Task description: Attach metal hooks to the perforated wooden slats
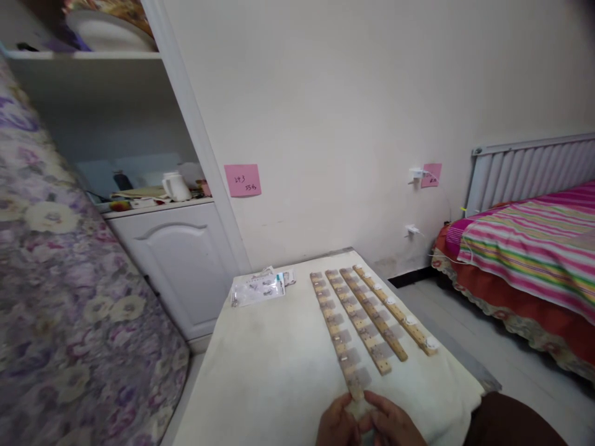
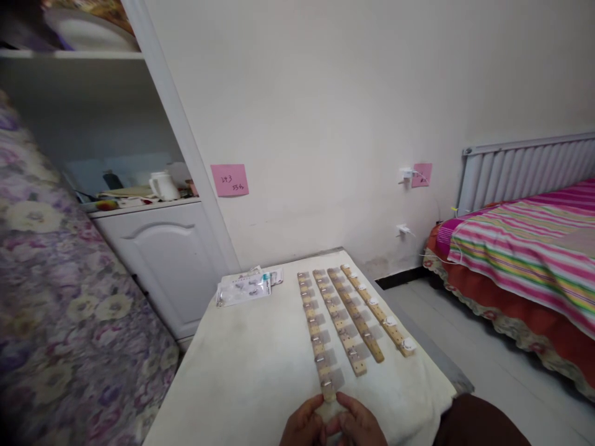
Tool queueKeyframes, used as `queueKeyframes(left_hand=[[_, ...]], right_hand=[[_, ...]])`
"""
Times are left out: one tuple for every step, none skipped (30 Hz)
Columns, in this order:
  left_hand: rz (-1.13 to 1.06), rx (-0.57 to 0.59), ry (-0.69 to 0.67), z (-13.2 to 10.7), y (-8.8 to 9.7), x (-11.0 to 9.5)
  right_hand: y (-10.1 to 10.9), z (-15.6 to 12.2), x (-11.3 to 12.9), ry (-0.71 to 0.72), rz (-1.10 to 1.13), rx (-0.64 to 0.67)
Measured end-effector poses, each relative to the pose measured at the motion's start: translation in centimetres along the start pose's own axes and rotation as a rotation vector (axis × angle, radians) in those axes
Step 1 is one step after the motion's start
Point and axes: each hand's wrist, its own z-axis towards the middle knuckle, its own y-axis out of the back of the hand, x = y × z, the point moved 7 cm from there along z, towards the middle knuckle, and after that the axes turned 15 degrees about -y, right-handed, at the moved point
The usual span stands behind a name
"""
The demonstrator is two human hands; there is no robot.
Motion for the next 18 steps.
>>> queueKeyframes(left_hand=[[0.007, -0.002, -0.001, 0.1, 0.1, 0.0], [0.01, -0.006, -0.004, 0.2, 0.2, 0.1], [0.006, -0.01, -0.011, 0.2, 0.3, 0.1], [-0.003, -0.013, -0.02, 0.3, 0.4, 0.1], [-0.015, -0.016, -0.027, 0.4, 0.5, 0.2], [-0.027, -0.017, -0.032, 0.5, 0.6, 0.2], [-0.038, -0.019, -0.037, 0.6, 0.7, 0.3], [-0.049, -0.025, -0.037, 0.6, 0.8, 0.4], [-0.058, -0.034, -0.038, 0.6, 1.0, 0.5], [-0.07, -0.041, -0.038, 0.6, 1.1, 0.5], [-0.085, -0.047, -0.037, 0.6, 1.1, 0.5], [-0.102, -0.051, -0.036, 0.5, 1.1, 0.5], [-0.119, -0.056, -0.037, 0.4, 1.0, 0.3], [-0.134, -0.061, -0.041, 0.3, 0.9, 0.1], [-0.146, -0.066, -0.045, 0.2, 0.8, -0.1], [-0.153, -0.068, -0.046, 0.1, 0.7, -0.4], [-0.158, -0.069, -0.049, 0.1, 0.7, -0.6], [-0.162, -0.068, -0.05, 0.1, 0.6, -0.7]], right_hand=[[0.0, 0.1, 0.0, 0.002, -0.001, 0.0], [0.0, 0.1, 0.0, 0.005, 0.002, -0.004], [0.0, 0.2, -0.1, 0.013, 0.01, -0.015], [0.1, 0.2, 0.0, 0.029, 0.023, -0.031], [0.1, 0.3, 0.0, 0.045, 0.034, -0.047], [0.2, 0.3, 0.1, 0.057, 0.04, -0.06], [0.2, 0.4, 0.1, 0.065, 0.04, -0.073], [0.3, 0.4, 0.2, 0.068, 0.035, -0.088], [0.3, 0.4, 0.3, 0.067, 0.029, -0.103], [0.3, 0.3, 0.5, 0.063, 0.023, -0.117], [0.3, 0.2, 0.7, 0.055, 0.022, -0.128], [0.2, 0.1, 0.9, 0.044, 0.025, -0.126], [0.1, 0.0, 1.1, 0.025, 0.033, -0.109], [-0.2, -0.2, 1.3, 0.005, 0.048, -0.086], [-0.4, -0.3, 1.4, -0.011, 0.068, -0.061], [-0.7, -0.4, 1.6, -0.022, 0.09, -0.037], [-0.9, -0.4, 1.7, -0.026, 0.114, -0.02], [-1.1, -0.4, 1.9, -0.023, 0.137, -0.014]])
